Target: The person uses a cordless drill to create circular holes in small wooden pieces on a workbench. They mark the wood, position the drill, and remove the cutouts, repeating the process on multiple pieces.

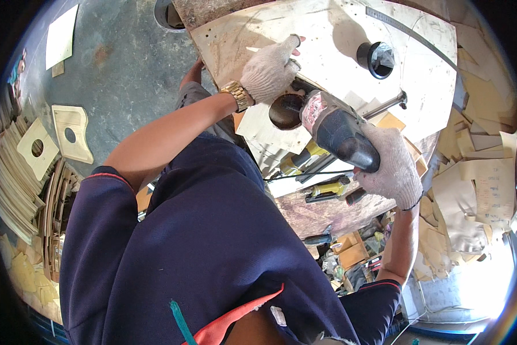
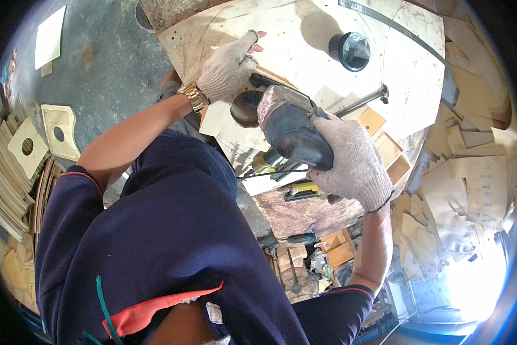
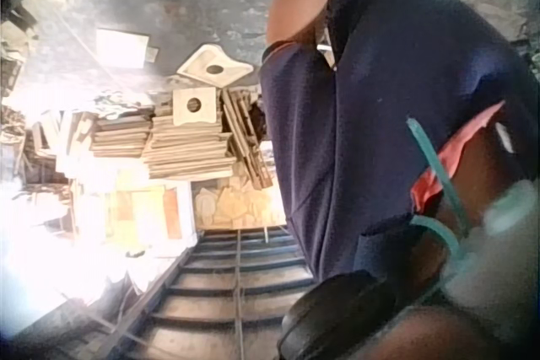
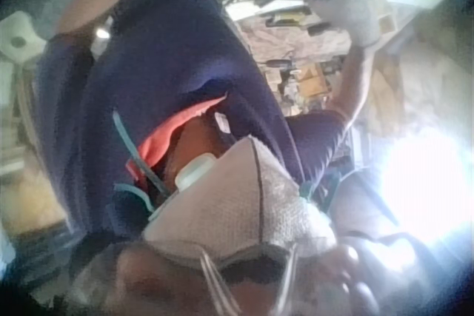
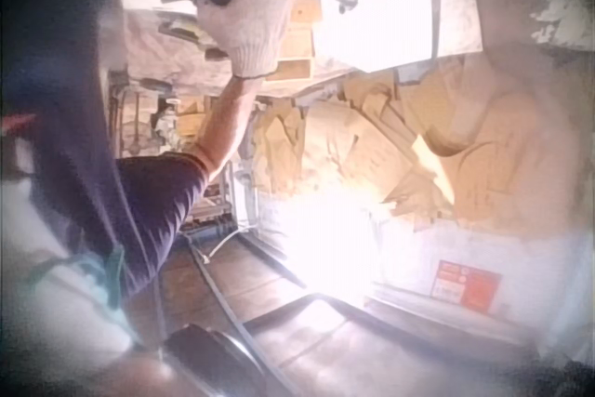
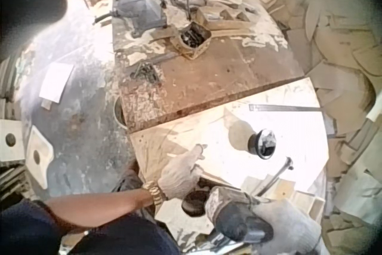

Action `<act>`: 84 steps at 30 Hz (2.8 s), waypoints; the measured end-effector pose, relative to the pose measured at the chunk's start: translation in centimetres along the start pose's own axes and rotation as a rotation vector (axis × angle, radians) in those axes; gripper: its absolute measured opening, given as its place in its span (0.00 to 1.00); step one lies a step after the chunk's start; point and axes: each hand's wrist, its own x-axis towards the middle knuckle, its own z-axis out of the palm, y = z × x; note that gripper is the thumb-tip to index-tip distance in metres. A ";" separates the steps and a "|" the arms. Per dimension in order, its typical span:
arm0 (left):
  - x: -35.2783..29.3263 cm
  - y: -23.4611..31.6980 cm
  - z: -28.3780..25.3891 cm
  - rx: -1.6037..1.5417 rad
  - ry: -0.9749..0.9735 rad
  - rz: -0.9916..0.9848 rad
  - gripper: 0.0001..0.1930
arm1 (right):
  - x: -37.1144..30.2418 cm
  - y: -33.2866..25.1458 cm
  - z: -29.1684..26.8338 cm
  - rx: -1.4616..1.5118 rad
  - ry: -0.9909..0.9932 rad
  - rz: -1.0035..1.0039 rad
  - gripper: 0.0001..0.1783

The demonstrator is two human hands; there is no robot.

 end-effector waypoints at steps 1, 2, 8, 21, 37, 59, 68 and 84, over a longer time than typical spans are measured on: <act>0.0 0.0 0.0 0.005 0.004 0.000 0.32 | 0.0 0.1 0.1 0.005 0.008 -0.004 0.23; 0.1 0.1 0.0 -0.006 0.004 0.000 0.31 | -0.1 0.1 0.2 0.010 0.015 -0.009 0.23; 0.1 0.0 0.4 0.014 0.014 0.004 0.31 | -0.7 0.0 0.5 0.045 0.021 0.045 0.23; 0.1 -0.2 0.5 -0.019 0.013 -0.012 0.32 | -0.6 -0.2 0.6 -0.016 0.053 0.003 0.20; 0.0 0.4 0.0 -0.016 -0.032 -0.063 0.32 | 0.5 -1.0 -0.1 -0.087 -0.024 -0.081 0.27; 0.5 5.8 -3.3 0.685 -0.282 0.772 0.32 | -20.6 -7.5 30.1 1.214 1.685 0.842 0.21; 3.1 6.9 -0.4 0.713 -0.632 0.701 0.34 | -15.9 -5.7 48.0 1.895 2.683 0.512 0.19; 16.1 15.2 9.9 1.309 -0.317 0.656 0.65 | -16.4 17.7 70.3 2.302 2.756 -0.134 0.14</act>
